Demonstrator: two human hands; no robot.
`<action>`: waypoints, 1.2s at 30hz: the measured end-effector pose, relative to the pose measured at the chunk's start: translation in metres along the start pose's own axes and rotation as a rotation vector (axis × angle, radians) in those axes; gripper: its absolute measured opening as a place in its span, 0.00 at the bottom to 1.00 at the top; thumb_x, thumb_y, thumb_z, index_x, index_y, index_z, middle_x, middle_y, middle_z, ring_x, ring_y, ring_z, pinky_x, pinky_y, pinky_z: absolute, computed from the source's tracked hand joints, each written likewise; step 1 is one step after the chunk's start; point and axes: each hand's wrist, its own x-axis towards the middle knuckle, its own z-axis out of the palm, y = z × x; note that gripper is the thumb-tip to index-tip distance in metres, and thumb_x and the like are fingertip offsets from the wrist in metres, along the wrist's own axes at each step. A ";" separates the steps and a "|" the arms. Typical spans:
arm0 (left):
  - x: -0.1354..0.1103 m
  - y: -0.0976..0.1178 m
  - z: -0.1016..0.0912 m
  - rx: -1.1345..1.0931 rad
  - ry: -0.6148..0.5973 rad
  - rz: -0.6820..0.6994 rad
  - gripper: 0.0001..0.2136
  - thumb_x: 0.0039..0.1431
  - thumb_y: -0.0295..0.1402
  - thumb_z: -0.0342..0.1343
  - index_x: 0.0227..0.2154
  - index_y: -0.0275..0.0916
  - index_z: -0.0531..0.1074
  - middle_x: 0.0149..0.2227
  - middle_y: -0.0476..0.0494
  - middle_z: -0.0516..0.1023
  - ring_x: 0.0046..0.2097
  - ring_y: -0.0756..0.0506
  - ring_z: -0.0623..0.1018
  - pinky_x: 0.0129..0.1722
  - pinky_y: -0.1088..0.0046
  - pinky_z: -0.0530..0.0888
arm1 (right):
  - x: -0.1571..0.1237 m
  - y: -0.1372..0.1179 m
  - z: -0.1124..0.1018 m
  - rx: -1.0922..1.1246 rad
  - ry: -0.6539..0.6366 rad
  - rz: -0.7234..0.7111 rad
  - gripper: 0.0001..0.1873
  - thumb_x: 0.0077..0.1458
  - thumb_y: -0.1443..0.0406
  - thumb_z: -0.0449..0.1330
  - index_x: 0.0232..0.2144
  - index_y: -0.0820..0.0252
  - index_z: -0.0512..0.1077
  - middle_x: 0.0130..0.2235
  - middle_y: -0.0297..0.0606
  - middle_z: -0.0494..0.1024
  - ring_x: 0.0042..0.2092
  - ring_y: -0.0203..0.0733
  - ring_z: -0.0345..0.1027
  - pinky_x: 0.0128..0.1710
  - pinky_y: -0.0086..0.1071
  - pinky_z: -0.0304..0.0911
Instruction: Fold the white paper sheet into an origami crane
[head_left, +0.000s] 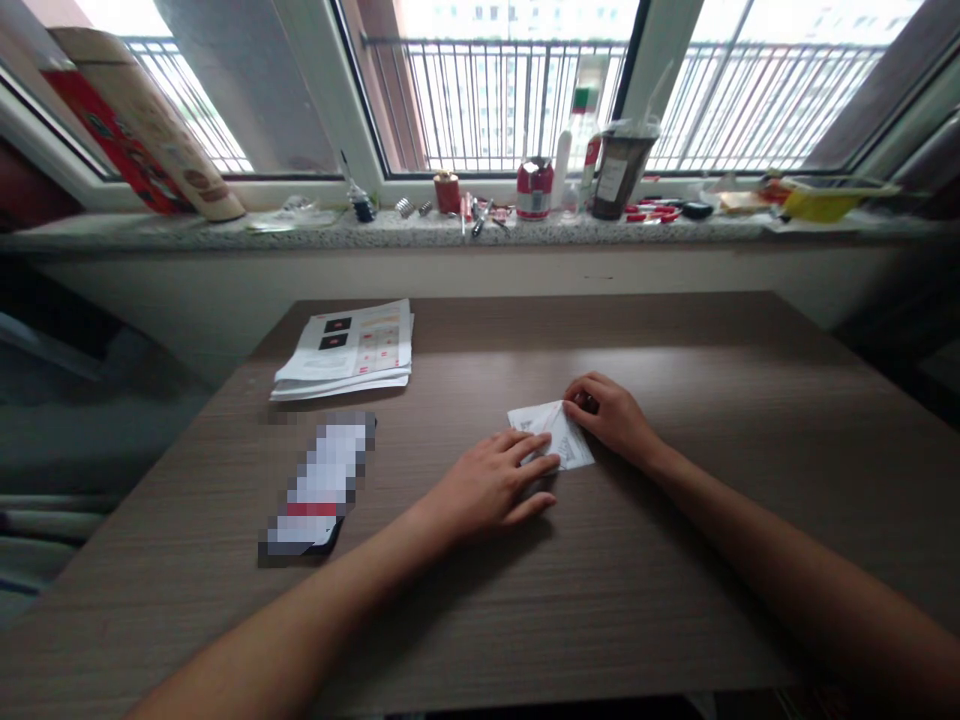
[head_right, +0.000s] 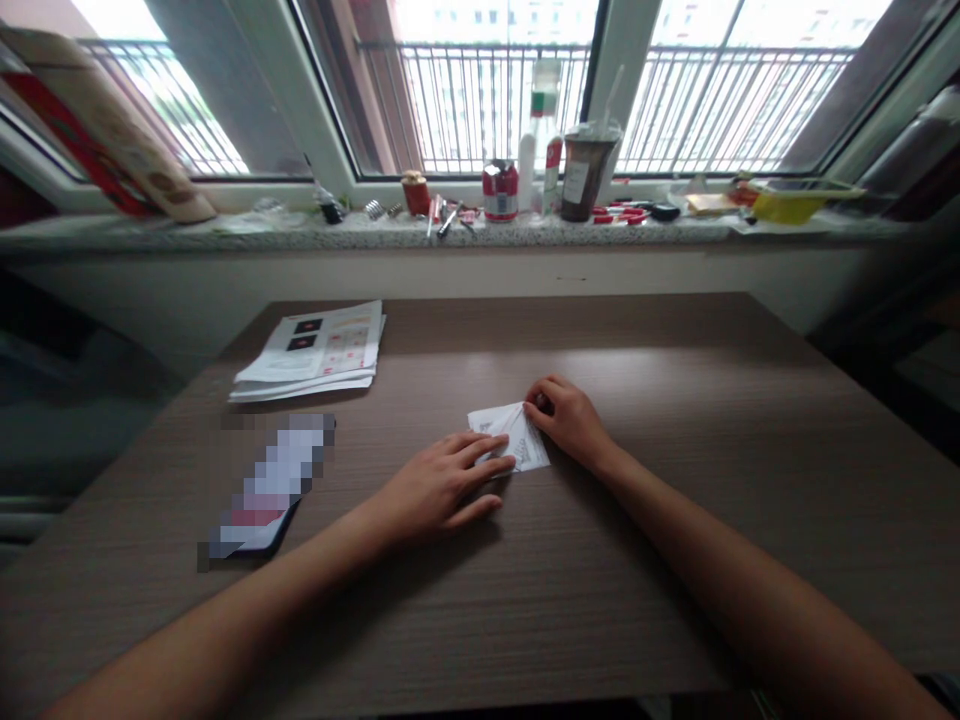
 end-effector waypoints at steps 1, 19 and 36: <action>0.000 -0.001 0.000 0.006 0.002 -0.004 0.23 0.72 0.49 0.48 0.64 0.45 0.66 0.68 0.41 0.65 0.66 0.36 0.66 0.66 0.52 0.63 | -0.001 0.000 0.000 0.005 -0.005 -0.006 0.02 0.61 0.66 0.62 0.35 0.57 0.75 0.38 0.37 0.75 0.38 0.41 0.71 0.41 0.35 0.68; 0.004 -0.010 0.004 -0.078 0.107 -0.097 0.20 0.69 0.39 0.57 0.60 0.39 0.67 0.60 0.35 0.73 0.58 0.37 0.75 0.58 0.55 0.75 | -0.037 -0.010 0.000 -0.055 -0.160 -0.239 0.13 0.65 0.65 0.61 0.50 0.51 0.77 0.56 0.44 0.78 0.56 0.51 0.73 0.56 0.52 0.69; 0.006 -0.012 0.006 -0.079 0.150 -0.042 0.13 0.73 0.33 0.49 0.52 0.37 0.74 0.54 0.37 0.78 0.54 0.41 0.79 0.55 0.59 0.78 | -0.038 -0.023 -0.013 -0.107 -0.289 -0.302 0.29 0.51 0.59 0.73 0.55 0.46 0.74 0.58 0.43 0.76 0.59 0.57 0.69 0.59 0.56 0.65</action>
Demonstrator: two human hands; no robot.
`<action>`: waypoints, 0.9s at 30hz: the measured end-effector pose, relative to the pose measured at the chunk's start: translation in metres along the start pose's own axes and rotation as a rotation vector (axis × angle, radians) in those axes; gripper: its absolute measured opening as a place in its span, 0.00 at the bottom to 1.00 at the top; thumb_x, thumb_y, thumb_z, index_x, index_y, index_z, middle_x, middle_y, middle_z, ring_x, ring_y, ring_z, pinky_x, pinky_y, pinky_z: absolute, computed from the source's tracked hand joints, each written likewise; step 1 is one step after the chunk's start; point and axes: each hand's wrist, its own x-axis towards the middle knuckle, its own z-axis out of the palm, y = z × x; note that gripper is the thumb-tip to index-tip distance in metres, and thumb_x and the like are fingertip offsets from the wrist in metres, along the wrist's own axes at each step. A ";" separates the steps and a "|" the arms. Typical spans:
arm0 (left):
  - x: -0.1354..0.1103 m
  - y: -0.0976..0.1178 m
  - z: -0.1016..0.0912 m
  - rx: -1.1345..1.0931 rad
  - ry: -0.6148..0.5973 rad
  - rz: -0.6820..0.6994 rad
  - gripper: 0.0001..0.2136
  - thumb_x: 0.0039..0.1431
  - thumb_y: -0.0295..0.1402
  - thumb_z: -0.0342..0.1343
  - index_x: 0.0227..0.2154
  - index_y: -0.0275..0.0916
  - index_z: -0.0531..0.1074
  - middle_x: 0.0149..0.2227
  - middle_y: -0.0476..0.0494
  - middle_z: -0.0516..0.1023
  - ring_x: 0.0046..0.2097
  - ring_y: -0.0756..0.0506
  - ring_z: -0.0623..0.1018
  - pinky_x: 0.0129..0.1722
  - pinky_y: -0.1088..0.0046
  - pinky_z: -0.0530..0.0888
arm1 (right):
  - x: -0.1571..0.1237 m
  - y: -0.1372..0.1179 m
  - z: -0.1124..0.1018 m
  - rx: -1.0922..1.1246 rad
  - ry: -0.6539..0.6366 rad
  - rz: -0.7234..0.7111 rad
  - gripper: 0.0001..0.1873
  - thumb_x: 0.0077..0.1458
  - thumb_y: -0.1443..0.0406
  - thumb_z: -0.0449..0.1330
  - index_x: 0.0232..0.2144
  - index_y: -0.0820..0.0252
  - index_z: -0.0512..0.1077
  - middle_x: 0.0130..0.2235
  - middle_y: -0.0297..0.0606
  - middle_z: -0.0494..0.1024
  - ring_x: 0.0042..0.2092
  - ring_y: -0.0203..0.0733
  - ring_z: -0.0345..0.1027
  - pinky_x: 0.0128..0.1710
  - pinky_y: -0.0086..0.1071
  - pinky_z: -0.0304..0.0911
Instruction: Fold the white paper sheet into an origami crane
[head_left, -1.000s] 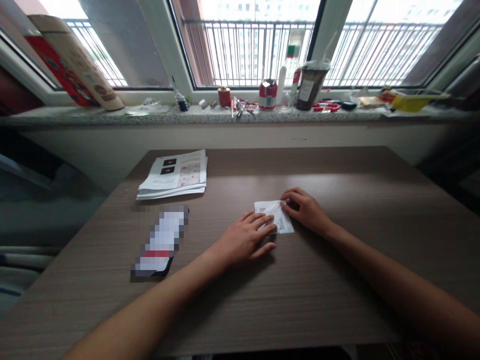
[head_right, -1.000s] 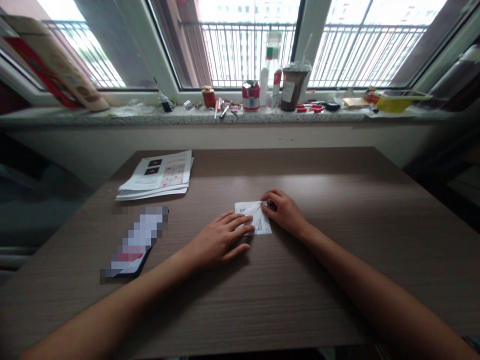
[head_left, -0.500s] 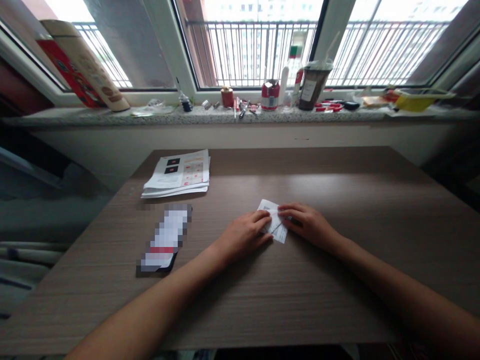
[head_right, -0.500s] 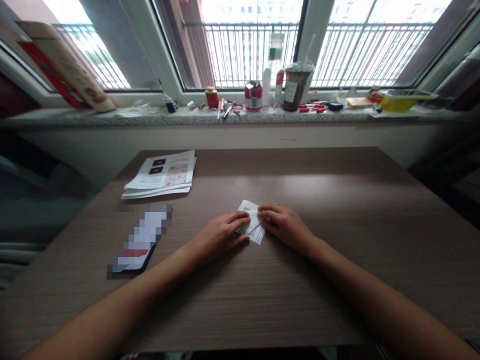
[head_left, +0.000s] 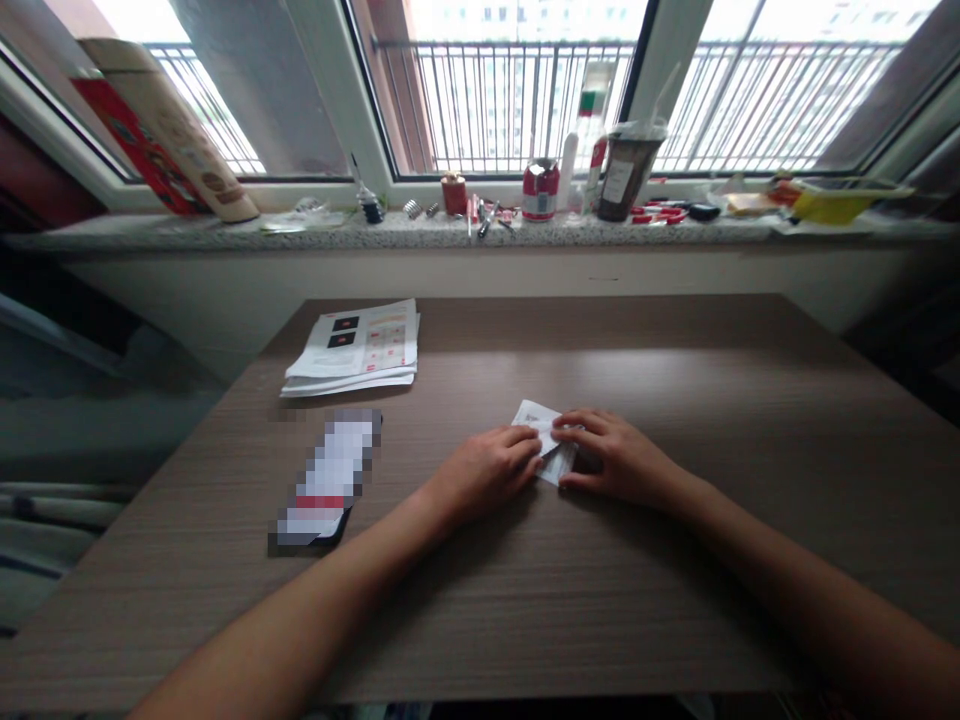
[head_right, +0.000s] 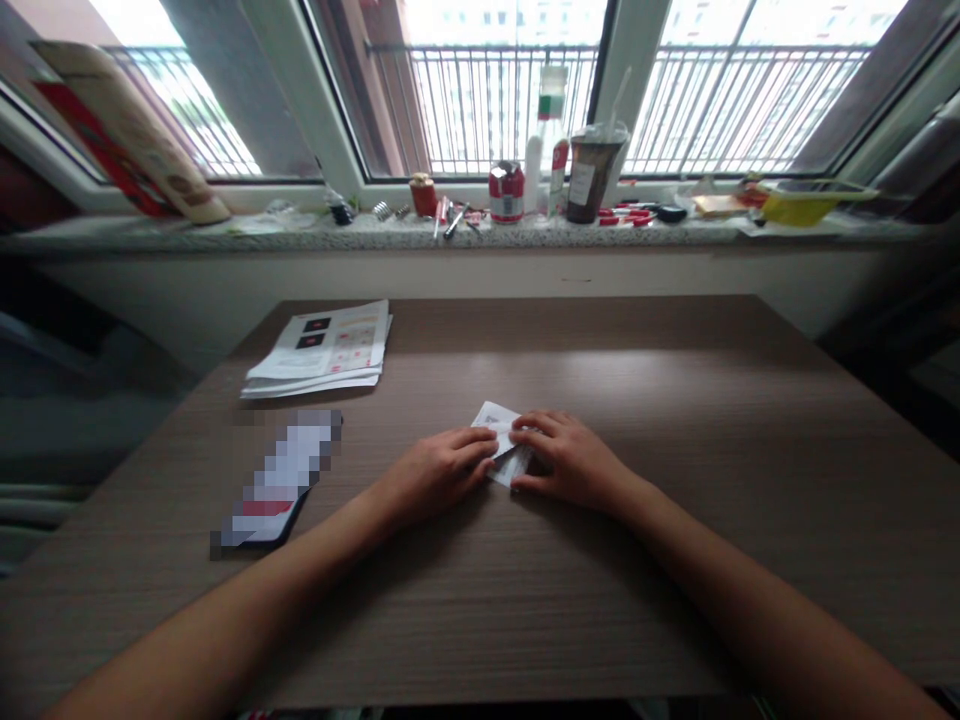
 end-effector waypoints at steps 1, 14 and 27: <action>0.000 0.000 0.000 0.005 0.000 -0.001 0.12 0.73 0.33 0.49 0.52 0.37 0.74 0.53 0.37 0.78 0.54 0.41 0.79 0.55 0.59 0.78 | 0.000 0.000 0.000 -0.010 -0.007 -0.005 0.28 0.52 0.59 0.72 0.56 0.46 0.74 0.59 0.43 0.76 0.59 0.57 0.69 0.59 0.56 0.65; -0.002 -0.007 -0.004 0.112 -0.086 0.043 0.17 0.70 0.40 0.57 0.56 0.37 0.72 0.58 0.36 0.75 0.56 0.36 0.78 0.54 0.57 0.78 | 0.000 0.001 -0.001 -0.028 -0.062 0.000 0.26 0.58 0.58 0.68 0.58 0.48 0.72 0.59 0.44 0.75 0.59 0.55 0.70 0.58 0.53 0.67; -0.002 -0.007 -0.004 0.109 -0.093 0.072 0.17 0.68 0.39 0.60 0.55 0.37 0.71 0.59 0.36 0.75 0.57 0.36 0.78 0.54 0.58 0.78 | -0.003 0.000 0.001 -0.093 -0.075 -0.032 0.34 0.53 0.52 0.71 0.60 0.51 0.71 0.61 0.48 0.73 0.59 0.58 0.68 0.58 0.54 0.66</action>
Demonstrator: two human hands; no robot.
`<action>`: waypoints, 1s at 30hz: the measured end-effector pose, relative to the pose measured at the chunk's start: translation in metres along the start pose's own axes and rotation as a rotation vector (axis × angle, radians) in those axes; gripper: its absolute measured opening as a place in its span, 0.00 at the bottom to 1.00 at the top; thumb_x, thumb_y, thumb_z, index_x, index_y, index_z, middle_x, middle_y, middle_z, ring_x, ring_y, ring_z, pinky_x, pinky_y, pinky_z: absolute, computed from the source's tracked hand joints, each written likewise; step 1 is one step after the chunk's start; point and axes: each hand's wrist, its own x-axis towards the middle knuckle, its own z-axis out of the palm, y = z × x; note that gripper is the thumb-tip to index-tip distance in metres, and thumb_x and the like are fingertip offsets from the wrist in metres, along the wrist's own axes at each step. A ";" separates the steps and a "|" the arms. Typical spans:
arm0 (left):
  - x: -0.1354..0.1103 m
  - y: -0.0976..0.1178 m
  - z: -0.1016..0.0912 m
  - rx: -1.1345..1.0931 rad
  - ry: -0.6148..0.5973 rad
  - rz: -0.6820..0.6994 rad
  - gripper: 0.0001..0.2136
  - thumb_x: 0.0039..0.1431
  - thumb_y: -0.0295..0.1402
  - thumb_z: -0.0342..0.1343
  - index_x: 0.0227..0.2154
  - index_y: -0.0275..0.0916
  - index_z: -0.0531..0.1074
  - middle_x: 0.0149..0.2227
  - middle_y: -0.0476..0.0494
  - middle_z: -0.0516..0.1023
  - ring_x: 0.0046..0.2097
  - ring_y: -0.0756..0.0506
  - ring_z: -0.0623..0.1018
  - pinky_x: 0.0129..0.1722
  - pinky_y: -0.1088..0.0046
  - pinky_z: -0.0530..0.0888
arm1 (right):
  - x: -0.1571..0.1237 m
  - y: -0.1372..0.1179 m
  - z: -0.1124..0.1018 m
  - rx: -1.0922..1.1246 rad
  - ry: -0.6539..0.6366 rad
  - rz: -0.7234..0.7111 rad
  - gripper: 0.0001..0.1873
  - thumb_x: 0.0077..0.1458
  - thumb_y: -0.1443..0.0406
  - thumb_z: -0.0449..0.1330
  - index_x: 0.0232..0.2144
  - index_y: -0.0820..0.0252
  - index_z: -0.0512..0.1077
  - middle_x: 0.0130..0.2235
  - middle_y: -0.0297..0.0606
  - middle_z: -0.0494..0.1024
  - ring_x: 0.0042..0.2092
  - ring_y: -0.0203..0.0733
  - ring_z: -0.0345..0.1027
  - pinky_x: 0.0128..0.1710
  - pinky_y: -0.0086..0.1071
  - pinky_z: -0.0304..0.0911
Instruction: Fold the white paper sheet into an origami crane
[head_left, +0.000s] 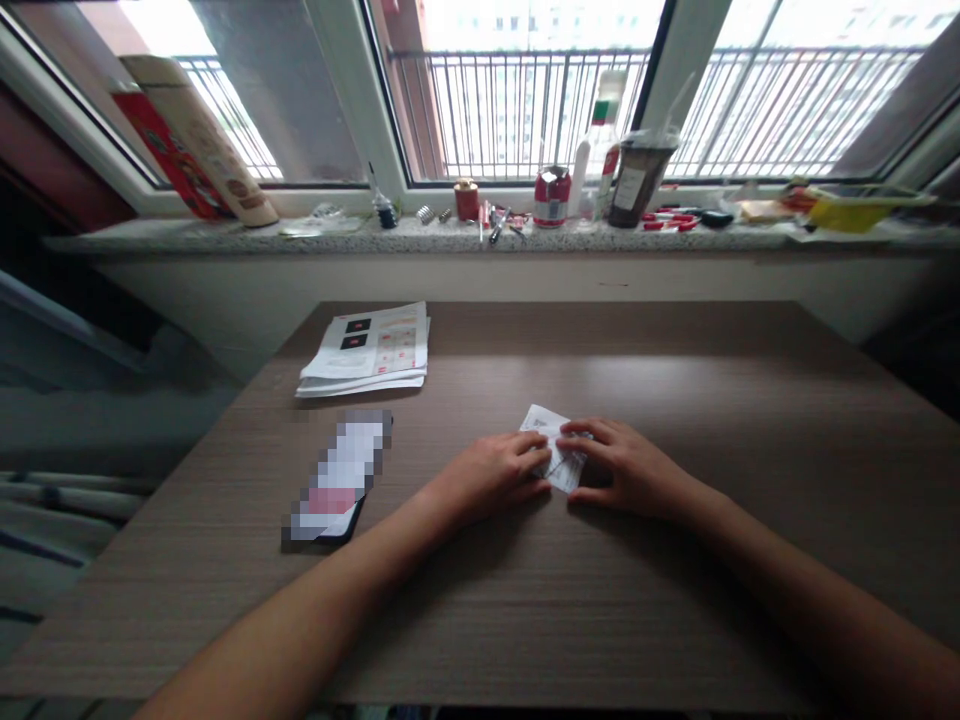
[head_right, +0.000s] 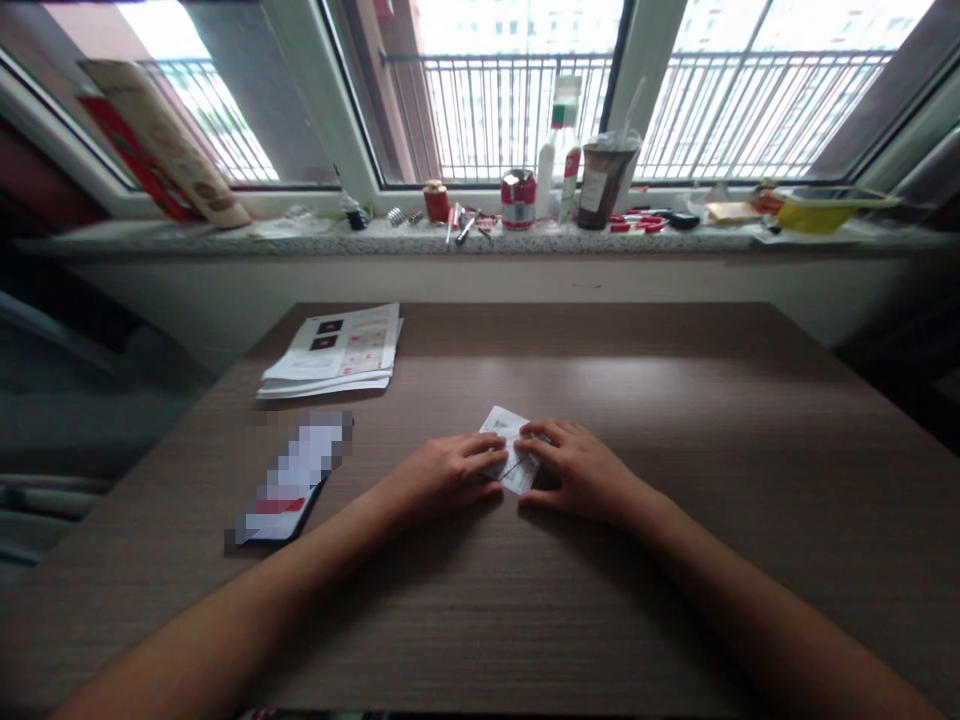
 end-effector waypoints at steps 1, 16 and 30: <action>0.000 0.000 -0.001 0.000 -0.002 0.000 0.17 0.68 0.39 0.59 0.55 0.37 0.71 0.59 0.36 0.75 0.56 0.36 0.78 0.54 0.58 0.78 | 0.000 0.000 0.001 0.003 0.005 -0.001 0.34 0.53 0.53 0.71 0.60 0.51 0.71 0.60 0.47 0.73 0.59 0.58 0.68 0.58 0.54 0.67; 0.001 0.000 0.001 -0.006 0.040 0.002 0.13 0.67 0.29 0.55 0.52 0.37 0.72 0.57 0.37 0.77 0.55 0.38 0.79 0.52 0.60 0.78 | 0.004 -0.004 0.000 -0.029 0.046 0.008 0.18 0.63 0.57 0.64 0.54 0.52 0.74 0.56 0.46 0.76 0.55 0.54 0.72 0.55 0.50 0.69; 0.001 -0.002 0.001 -0.118 0.203 -0.036 0.09 0.72 0.30 0.51 0.50 0.39 0.73 0.44 0.41 0.81 0.44 0.43 0.81 0.44 0.67 0.77 | 0.004 0.002 0.000 -0.067 0.083 -0.044 0.20 0.61 0.75 0.57 0.53 0.53 0.75 0.54 0.40 0.81 0.55 0.50 0.75 0.55 0.46 0.70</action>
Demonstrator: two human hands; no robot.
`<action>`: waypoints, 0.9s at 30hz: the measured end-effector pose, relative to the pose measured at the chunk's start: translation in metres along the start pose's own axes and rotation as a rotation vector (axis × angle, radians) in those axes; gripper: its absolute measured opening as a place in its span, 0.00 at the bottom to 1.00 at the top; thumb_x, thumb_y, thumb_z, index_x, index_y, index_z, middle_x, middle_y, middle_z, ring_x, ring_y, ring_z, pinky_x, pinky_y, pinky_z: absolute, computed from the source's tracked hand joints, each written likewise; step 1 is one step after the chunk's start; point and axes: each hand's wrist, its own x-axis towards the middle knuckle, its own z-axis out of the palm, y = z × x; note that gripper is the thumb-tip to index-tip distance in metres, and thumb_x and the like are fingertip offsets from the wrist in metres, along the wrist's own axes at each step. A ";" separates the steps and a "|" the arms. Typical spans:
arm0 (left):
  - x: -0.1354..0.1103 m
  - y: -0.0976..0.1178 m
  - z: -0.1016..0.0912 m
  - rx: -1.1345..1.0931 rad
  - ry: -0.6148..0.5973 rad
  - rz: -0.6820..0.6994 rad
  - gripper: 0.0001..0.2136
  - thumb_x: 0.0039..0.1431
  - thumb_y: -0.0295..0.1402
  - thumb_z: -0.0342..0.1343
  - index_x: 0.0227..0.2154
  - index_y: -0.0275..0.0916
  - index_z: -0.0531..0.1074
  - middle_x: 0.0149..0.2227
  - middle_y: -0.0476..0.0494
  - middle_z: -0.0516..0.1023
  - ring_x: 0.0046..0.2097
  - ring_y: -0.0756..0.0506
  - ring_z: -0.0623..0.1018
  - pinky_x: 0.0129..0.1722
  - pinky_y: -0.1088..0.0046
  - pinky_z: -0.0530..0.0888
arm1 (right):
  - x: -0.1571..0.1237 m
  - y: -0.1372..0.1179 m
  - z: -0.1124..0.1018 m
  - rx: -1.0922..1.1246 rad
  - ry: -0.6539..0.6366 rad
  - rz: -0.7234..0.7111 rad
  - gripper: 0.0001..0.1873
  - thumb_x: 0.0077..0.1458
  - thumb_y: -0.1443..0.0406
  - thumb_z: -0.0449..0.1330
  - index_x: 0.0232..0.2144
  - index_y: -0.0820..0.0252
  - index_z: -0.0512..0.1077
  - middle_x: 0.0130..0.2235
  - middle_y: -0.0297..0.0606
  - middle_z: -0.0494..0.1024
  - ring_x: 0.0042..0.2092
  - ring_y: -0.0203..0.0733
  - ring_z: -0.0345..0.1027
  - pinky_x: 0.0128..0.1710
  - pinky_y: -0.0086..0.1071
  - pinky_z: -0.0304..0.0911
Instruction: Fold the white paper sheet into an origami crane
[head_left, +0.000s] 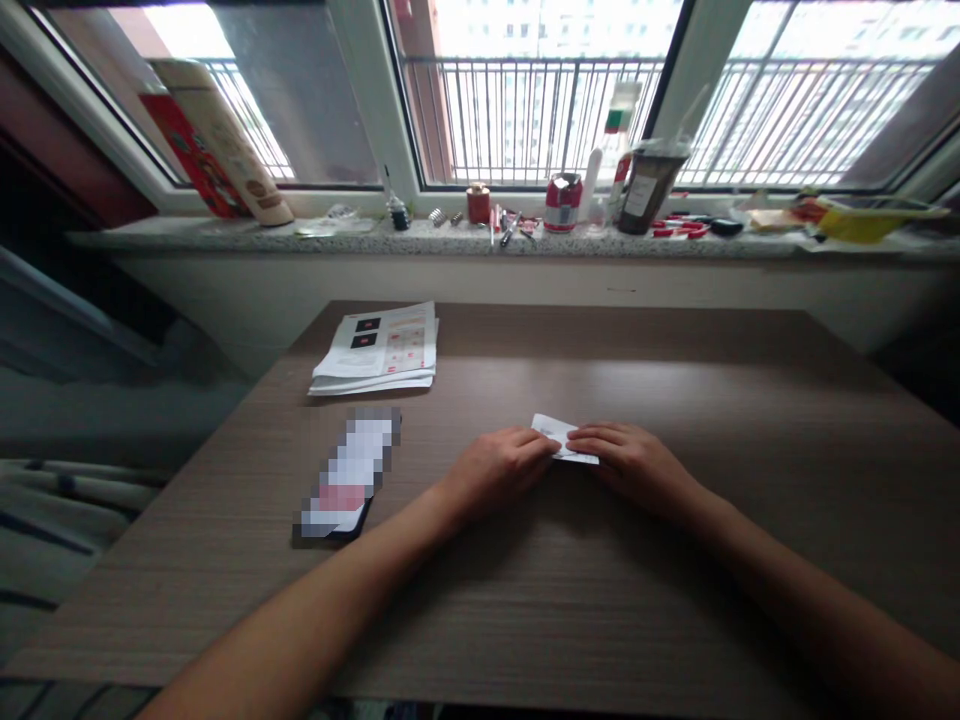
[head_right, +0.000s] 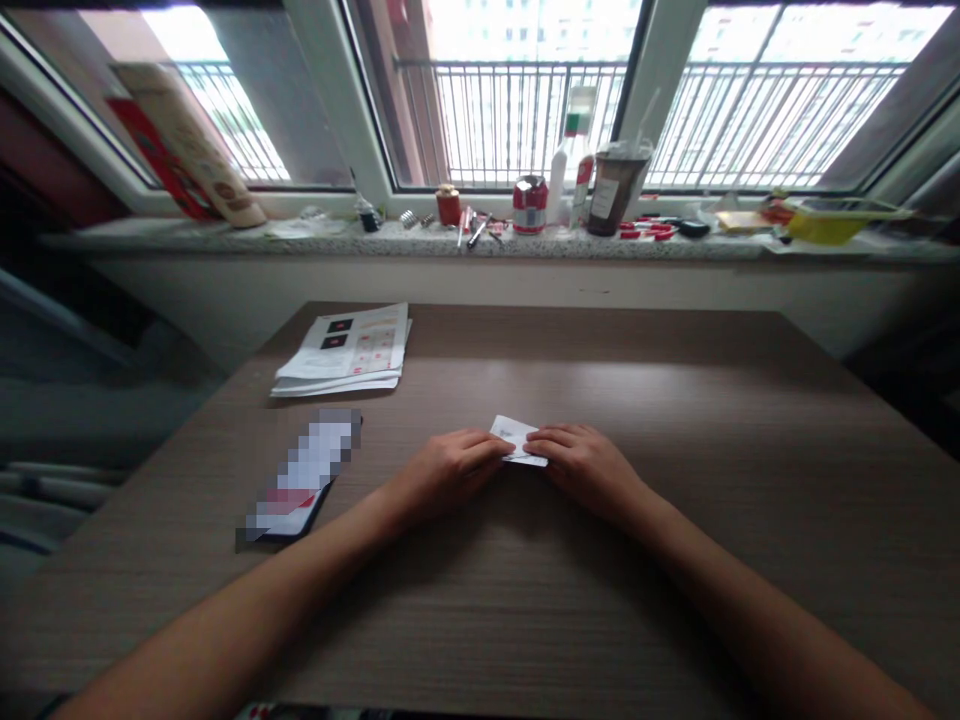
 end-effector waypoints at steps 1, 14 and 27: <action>0.000 0.000 -0.001 -0.010 0.014 -0.002 0.09 0.72 0.31 0.52 0.50 0.39 0.73 0.45 0.41 0.81 0.45 0.43 0.81 0.44 0.67 0.77 | 0.000 0.001 0.000 0.011 0.015 0.010 0.22 0.60 0.76 0.56 0.52 0.53 0.75 0.53 0.40 0.81 0.54 0.49 0.76 0.54 0.45 0.71; 0.004 0.002 -0.008 -0.473 0.247 -0.303 0.03 0.69 0.31 0.56 0.42 0.38 0.72 0.39 0.45 0.78 0.42 0.47 0.78 0.45 0.68 0.76 | 0.002 -0.009 -0.006 0.468 0.152 0.347 0.12 0.67 0.59 0.57 0.43 0.57 0.79 0.40 0.39 0.84 0.40 0.47 0.78 0.41 0.38 0.75; 0.006 -0.002 -0.003 -0.543 0.235 -0.436 0.08 0.68 0.33 0.57 0.47 0.38 0.74 0.39 0.45 0.81 0.38 0.47 0.80 0.39 0.71 0.78 | 0.005 -0.009 -0.001 0.550 0.187 0.478 0.19 0.64 0.56 0.61 0.54 0.55 0.72 0.38 0.39 0.81 0.37 0.45 0.77 0.37 0.37 0.76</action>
